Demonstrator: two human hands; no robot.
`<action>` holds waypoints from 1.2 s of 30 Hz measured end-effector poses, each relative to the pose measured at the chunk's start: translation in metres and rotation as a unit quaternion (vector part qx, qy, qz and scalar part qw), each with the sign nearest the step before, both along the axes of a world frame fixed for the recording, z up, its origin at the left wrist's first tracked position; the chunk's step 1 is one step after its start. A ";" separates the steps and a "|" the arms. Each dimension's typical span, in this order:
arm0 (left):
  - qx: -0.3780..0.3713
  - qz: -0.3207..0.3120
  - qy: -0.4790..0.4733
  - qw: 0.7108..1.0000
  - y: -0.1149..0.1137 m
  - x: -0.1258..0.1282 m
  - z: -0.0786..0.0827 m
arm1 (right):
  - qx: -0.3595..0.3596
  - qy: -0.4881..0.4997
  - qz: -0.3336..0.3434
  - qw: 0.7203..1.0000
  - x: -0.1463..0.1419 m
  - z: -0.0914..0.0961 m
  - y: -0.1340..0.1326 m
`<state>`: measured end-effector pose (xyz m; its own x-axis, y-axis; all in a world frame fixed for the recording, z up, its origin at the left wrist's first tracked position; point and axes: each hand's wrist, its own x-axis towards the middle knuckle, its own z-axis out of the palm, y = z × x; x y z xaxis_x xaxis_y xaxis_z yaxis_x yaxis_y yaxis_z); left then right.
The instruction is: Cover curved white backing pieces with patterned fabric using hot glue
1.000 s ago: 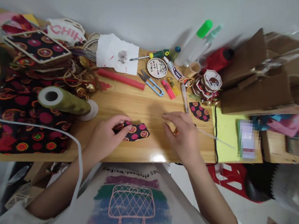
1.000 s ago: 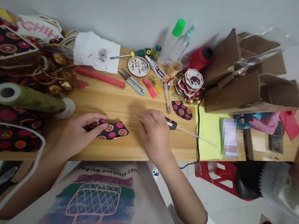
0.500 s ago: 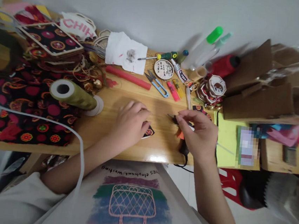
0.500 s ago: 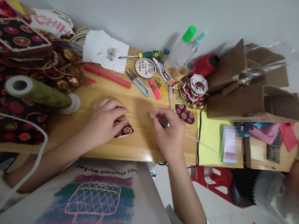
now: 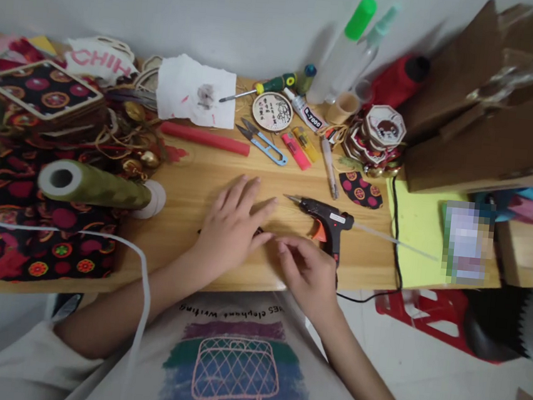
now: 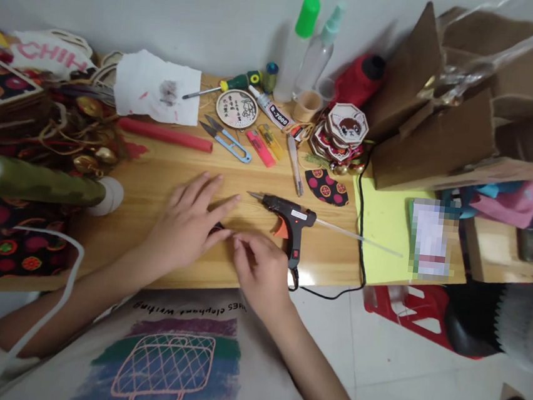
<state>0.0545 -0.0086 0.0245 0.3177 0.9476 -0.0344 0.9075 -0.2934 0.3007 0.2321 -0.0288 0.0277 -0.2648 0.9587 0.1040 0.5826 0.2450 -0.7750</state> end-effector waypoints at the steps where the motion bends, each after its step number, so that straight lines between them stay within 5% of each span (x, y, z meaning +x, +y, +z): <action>1: 0.007 0.003 0.004 1.000 0.001 -0.001 0.000 | 0.005 -0.001 0.001 1.000 -0.001 -0.003 -0.001; 9: 0.009 0.004 0.072 0.997 0.012 -0.004 0.002 | 0.098 -0.027 0.015 0.995 -0.007 -0.024 -0.004; 28: 0.030 -0.009 0.073 0.997 0.037 -0.007 -0.002 | 0.099 -0.033 0.015 0.994 -0.009 -0.028 -0.003; 36: 0.040 -0.088 0.058 0.994 0.033 -0.017 -0.005 | 0.104 -0.033 0.013 0.994 -0.010 -0.028 -0.003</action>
<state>0.0379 0.0240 0.0198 0.4766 0.8791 -0.0073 0.8673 -0.4688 0.1673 0.2225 -0.0315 -0.0002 -0.3023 0.9110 0.2804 0.6213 0.4114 -0.6669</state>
